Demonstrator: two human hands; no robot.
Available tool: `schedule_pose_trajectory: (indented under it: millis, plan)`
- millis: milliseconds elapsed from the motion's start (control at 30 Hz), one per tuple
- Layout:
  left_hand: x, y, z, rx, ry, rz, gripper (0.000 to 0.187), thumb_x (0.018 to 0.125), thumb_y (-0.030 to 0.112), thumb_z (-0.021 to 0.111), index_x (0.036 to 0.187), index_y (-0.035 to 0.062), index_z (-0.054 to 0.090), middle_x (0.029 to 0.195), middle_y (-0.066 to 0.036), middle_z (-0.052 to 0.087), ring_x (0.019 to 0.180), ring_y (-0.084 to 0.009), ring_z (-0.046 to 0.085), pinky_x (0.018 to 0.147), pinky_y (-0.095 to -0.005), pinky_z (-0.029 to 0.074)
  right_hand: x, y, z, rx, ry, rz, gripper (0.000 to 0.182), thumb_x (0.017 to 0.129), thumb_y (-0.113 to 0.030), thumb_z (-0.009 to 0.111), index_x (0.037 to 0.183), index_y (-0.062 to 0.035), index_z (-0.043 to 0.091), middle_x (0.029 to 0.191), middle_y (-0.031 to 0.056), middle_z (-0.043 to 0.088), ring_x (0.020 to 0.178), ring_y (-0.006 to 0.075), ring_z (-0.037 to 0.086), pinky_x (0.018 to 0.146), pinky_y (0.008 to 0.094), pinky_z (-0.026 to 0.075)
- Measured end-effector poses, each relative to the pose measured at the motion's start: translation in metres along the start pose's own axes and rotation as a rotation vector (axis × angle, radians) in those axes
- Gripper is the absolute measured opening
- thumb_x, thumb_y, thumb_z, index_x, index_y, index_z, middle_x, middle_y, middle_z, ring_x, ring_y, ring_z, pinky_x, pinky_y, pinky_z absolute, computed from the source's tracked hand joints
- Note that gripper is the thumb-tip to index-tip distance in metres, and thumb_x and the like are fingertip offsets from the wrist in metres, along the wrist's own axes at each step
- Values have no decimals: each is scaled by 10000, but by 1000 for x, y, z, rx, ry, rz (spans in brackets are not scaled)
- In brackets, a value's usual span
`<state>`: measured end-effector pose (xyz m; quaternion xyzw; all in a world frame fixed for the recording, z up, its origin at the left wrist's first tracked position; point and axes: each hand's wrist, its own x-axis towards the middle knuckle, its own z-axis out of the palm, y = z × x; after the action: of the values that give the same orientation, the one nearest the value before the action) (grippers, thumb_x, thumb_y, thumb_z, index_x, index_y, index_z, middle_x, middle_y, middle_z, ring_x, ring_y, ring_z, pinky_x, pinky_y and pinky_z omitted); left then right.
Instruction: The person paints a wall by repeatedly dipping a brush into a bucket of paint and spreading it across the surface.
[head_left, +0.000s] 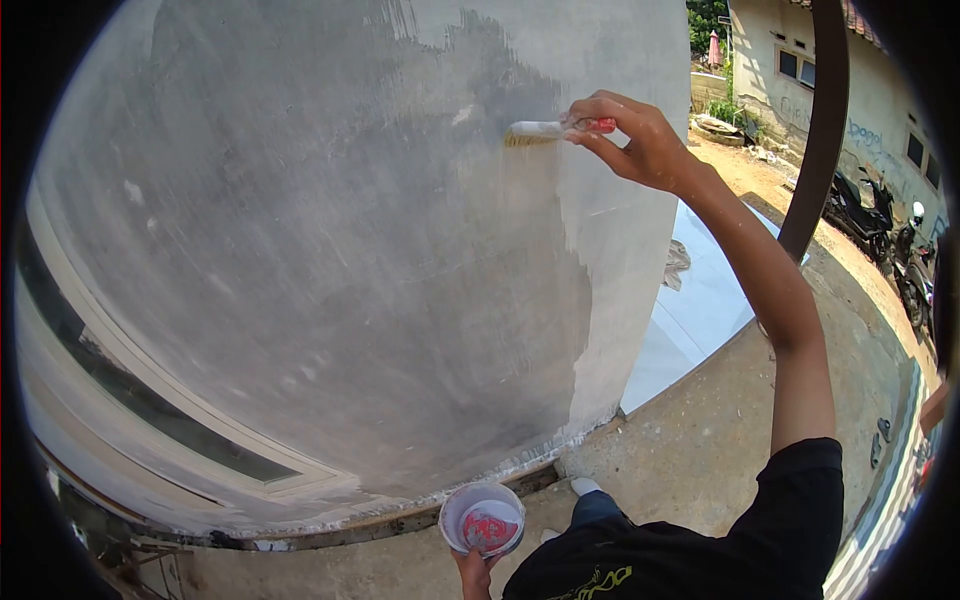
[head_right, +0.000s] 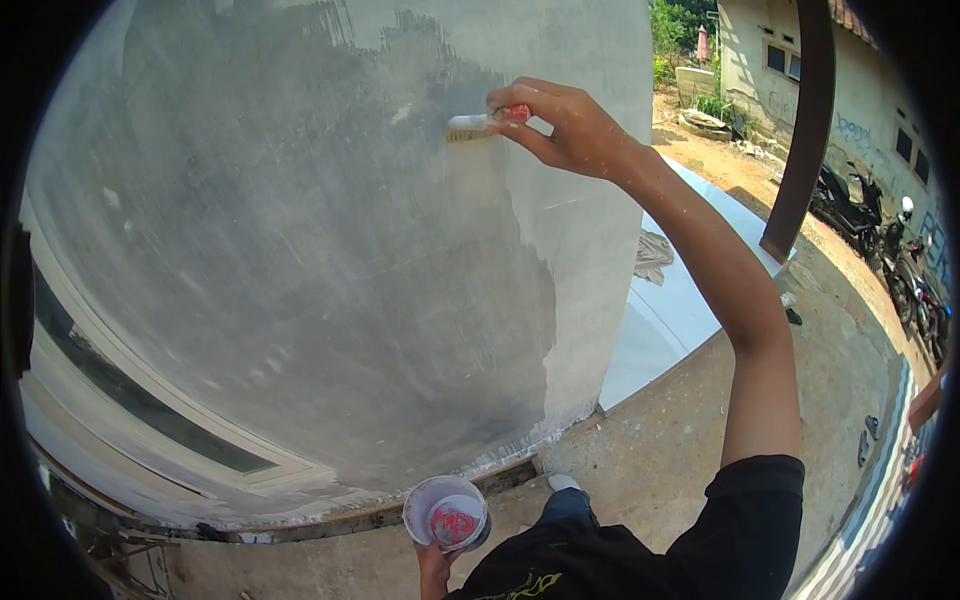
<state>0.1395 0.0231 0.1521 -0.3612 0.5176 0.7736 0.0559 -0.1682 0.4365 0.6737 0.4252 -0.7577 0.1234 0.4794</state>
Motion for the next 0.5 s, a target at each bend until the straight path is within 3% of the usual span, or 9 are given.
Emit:
schedule_pose_trajectory:
  millis: [67,133,233,267,333,433,500]
  plan:
    - [2,-4,-2,-3,-12,2,646,881,-68,359,1450,177,178,1435,-205,348,1158,-448,563,729,-559,629,23,6,-12,-129,194,-122,279,857,-89,744,1110,-47,632,982,122,691,838,251,685,710,308,562]
    - [0,-4,0,-9,-17,-2,648,874,-72,362,1448,173,186,1433,-205,353,1156,-444,565,728,-555,631,29,6,-6,-216,328,-193,207,872,-125,731,1055,-91,640,934,78,663,773,234,665,650,300,547]
    - [-2,-4,3,-24,-12,-9,658,863,-79,371,1447,169,196,1431,-203,359,1154,-439,567,724,-548,634,9,-16,11,-147,149,-90,284,853,-75,741,1115,-61,632,976,109,672,813,246,682,682,289,554]
    - [-1,-4,3,-30,-12,-9,662,859,-80,375,1447,169,199,1431,-201,361,1155,-437,568,721,-545,635,2,-23,20,-124,78,-170,268,858,-77,733,1103,-61,625,956,101,663,788,247,674,664,308,547]
    - [0,-7,2,-32,-15,-12,668,855,-80,380,1447,171,201,1433,-199,360,1160,-434,565,719,-544,636,-7,-47,27,97,-200,-39,234,870,-98,725,1077,-64,621,952,94,664,799,247,674,662,323,548]
    - [2,-10,-1,-22,-13,-9,673,856,-74,384,1450,179,194,1441,-197,350,1172,-434,555,727,-552,632,0,-49,34,141,-408,-9,207,892,-138,710,1064,-70,618,990,101,675,836,254,680,686,324,560]
    - [2,-9,0,-26,1,11,677,858,-68,386,1452,186,186,1445,-196,344,1180,-435,548,736,-562,628,23,-29,29,121,-229,-59,204,926,-187,674,1087,-80,608,976,113,673,849,258,686,697,325,572]
